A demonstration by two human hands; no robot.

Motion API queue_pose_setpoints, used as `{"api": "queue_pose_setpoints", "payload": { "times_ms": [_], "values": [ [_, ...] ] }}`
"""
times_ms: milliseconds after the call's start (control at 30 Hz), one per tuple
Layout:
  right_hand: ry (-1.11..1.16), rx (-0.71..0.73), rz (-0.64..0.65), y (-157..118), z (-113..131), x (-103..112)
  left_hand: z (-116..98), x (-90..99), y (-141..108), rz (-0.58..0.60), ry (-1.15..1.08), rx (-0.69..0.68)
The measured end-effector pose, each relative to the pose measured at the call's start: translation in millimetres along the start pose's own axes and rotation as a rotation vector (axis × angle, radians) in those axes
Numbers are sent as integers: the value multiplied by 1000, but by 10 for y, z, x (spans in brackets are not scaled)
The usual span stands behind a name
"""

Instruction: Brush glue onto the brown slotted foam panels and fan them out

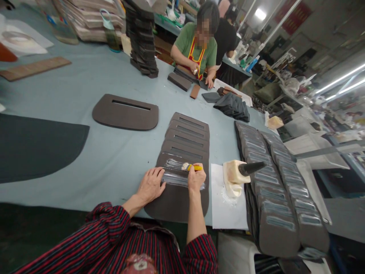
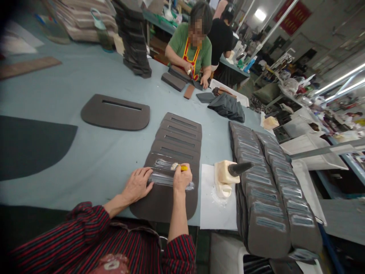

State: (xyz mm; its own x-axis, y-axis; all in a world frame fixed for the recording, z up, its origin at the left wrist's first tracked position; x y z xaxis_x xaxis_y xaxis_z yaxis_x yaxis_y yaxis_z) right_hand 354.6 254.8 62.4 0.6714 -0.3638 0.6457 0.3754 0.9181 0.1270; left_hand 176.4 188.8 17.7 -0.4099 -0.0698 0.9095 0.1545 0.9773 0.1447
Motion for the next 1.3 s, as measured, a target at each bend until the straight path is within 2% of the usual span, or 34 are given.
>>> {"api": "queue_pose_setpoints", "payload": {
  "times_ms": [67, 133, 200, 267, 367, 433, 467, 600, 733, 833, 933, 1133, 1200, 1300],
  "values": [
    [11, 88, 12, -82, 166, -103, 1, -3, -1, 3, 7, -7],
    [106, 216, 144, -163, 296, -264, 2, -11, 1, 7, 17, -16],
    [170, 243, 241, -150, 240, -304, 7, -24, 7, 5, 25, -24],
    [175, 146, 212, -20, -18, -125, 14, -38, 13, -1, 25, -27],
    [99, -13, 34, 224, -488, 390, 22, -55, 20, -7, 21, -33],
    [0, -44, -79, 315, -667, 663, 22, -60, 21, -12, 15, -37],
    [-34, -30, -98, 332, -703, 732, 21, -60, 21, -15, 12, -37],
    [31, 36, 27, 311, -694, 685, 9, -59, 21, -16, 23, -46],
    [11, -40, -100, 296, -696, 693, -11, -55, 20, -5, 68, -59],
    [74, -13, -82, 281, -706, 822, -20, -50, 17, 2, 99, -65],
    [160, -132, -184, 249, -874, 1206, -19, -53, 9, 5, 106, -63],
    [8, -242, -529, 138, -1365, 2334, -20, -124, -18, 16, 110, -52],
    [-51, -255, -572, 108, -1486, 2553, -25, -158, -24, 20, 113, -42],
    [-69, -282, -603, 121, -1639, 2649, -42, -182, -28, 18, 104, -20]
  ]
}}
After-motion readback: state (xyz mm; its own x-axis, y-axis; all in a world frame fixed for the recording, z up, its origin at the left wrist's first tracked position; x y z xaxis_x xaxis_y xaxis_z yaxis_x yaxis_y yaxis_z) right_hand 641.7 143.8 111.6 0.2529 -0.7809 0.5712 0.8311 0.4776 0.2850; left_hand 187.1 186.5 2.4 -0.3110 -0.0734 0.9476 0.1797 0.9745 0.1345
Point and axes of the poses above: each hand's wrist, its own y-axis towards the middle knuckle, its own x-axis out of the back of the hand, z = x × y, the point moved 3 cm from there along y, towards the middle knuckle, and after that the axes turned 3 degrees about z, right-handed, at the moved point
